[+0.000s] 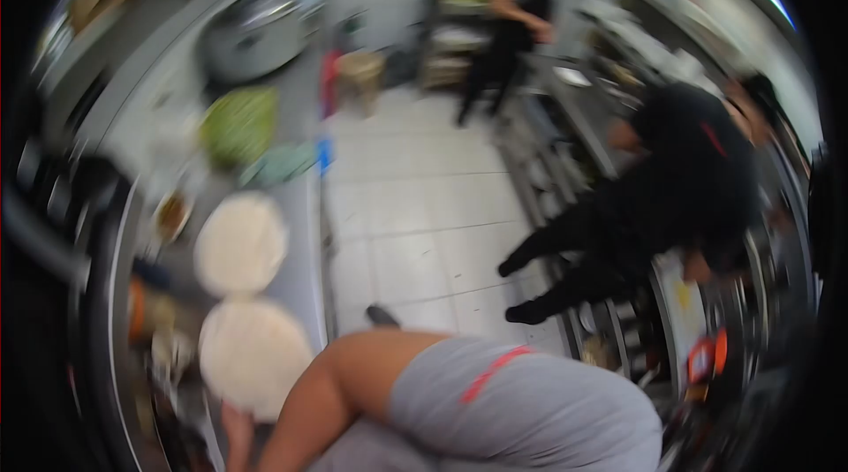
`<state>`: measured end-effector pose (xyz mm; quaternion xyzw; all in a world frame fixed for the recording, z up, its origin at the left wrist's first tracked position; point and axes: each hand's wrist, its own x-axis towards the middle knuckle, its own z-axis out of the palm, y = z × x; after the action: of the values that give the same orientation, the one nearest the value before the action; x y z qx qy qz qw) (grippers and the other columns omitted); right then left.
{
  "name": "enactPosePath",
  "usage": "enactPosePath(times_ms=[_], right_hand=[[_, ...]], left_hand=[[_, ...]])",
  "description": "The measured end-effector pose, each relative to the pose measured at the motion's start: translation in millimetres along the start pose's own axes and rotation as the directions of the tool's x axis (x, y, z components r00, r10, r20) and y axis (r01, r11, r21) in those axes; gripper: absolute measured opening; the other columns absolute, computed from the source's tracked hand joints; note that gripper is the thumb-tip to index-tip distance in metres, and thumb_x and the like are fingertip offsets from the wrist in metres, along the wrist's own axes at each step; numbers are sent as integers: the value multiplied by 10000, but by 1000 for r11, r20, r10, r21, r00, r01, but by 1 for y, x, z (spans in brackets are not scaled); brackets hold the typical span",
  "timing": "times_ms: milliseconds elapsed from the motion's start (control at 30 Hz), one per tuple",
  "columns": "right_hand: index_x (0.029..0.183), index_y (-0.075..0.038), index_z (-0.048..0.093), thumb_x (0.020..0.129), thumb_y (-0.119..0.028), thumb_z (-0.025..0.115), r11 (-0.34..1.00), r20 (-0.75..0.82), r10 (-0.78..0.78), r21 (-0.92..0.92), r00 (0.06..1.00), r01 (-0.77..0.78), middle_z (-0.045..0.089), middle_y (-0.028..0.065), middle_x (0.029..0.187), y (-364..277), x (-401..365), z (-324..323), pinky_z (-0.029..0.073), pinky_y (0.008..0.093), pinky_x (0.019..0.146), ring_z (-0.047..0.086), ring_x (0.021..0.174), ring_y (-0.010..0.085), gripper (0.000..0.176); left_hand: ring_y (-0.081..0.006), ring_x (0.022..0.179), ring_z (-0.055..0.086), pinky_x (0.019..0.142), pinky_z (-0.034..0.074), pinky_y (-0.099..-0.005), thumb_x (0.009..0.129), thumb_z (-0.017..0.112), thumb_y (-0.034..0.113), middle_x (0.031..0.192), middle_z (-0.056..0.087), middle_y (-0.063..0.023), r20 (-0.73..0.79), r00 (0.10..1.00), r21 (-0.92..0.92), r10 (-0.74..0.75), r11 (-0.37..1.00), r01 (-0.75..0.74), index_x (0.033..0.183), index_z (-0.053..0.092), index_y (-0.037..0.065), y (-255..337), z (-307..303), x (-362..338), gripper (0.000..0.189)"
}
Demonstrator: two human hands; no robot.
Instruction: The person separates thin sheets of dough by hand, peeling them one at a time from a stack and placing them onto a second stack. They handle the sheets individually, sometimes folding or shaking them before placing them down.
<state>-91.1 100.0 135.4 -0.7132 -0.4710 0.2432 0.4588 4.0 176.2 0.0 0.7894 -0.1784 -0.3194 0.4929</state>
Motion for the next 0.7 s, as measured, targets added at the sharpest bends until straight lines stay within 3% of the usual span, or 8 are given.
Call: enactPosePath(times_ms=[67, 100, 133, 167, 267, 367, 567, 700], right_hand=[[1040, -32, 647, 895, -266, 591, 987, 107, 29, 153, 994, -45, 683, 74, 943, 6, 3, 10, 502, 300, 759, 634, 811, 180, 281], [1040, -34, 649, 903, -265, 589, 955, 100, 52, 287, 994, -79, 687, 67, 938, 16, -9, 10, 505, 294, 756, 637, 806, 172, 275], [980, -31, 657, 902, -247, 608, 885, -206, -176, 394, 963, 246, 680, 85, 904, 34, -30, 7, 509, 298, 738, 632, 795, 171, 235], [965, -38, 655, 877, -190, 644, 901, -434, -91, 347, 896, 259, 679, 94, 889, 78, -38, 14, 508, 306, 740, 632, 809, 179, 175], [1078, -46, 611, 732, -297, 784, 963, -787, 219, 81, 577, -256, 586, 154, 1098, 128, -107, -14, 486, 372, 838, 580, 992, 285, 461], [1219, -79, 538, 702, -317, 817, 945, -768, 276, 107, 578, -308, 572, 111, 1066, 126, -114, -15, 479, 340, 782, 553, 967, 226, 633], [1088, -43, 625, 788, -147, 728, 954, -812, 217, 58, 542, -294, 606, 115, 962, 128, -123, -34, 490, 334, 707, 595, 784, 248, 334], [934, -43, 670, 776, -6, 651, 849, -929, -188, -317, 319, -422, 631, 125, 853, 98, -139, -82, 488, 352, 677, 593, 743, 286, 164]], left_hand=[[-232, 1073, 566, 915, 457, -348, 710, 520, -46, 1172, 594, -138, -45, 990, 208, 132, 971, -120, 1262, 478, -24, -6, 3, 1, 554], [-234, 1055, 572, 905, 457, -350, 736, 547, -8, 1160, 603, -138, -58, 997, 80, 58, 995, -53, 1248, 494, -27, -8, 8, 3, 516], [-238, 1031, 580, 898, 454, -352, 758, 576, 22, 1153, 603, -133, -71, 997, -137, -32, 990, 22, 1246, 496, -27, -27, 11, 12, 497], [-209, 999, 592, 859, 471, -336, 781, 586, 49, 1112, 623, -112, -179, 981, 38, 80, 996, -75, 1221, 528, -15, -59, 10, 26, 448], [-204, 1043, 599, 880, 466, -322, 838, 547, 66, 1160, 611, -139, -278, 957, -204, 77, 969, -137, 1267, 487, 15, -24, 33, 2, 436], [-191, 1039, 590, 881, 463, -300, 854, 553, 70, 1163, 601, -125, -390, 918, -175, 72, 973, -151, 1287, 458, -2, 2, 66, -10, 449], [-238, 1065, 600, 897, 457, -336, 833, 638, 95, 1122, 628, -155, -399, 909, -217, 124, 950, -225, 1282, 464, 24, 39, 81, -10, 487], [-224, 1060, 587, 904, 451, -334, 846, 621, 63, 1143, 617, -132, -395, 907, -91, 146, 976, -197, 1294, 448, 27, 101, 92, 19, 482]])
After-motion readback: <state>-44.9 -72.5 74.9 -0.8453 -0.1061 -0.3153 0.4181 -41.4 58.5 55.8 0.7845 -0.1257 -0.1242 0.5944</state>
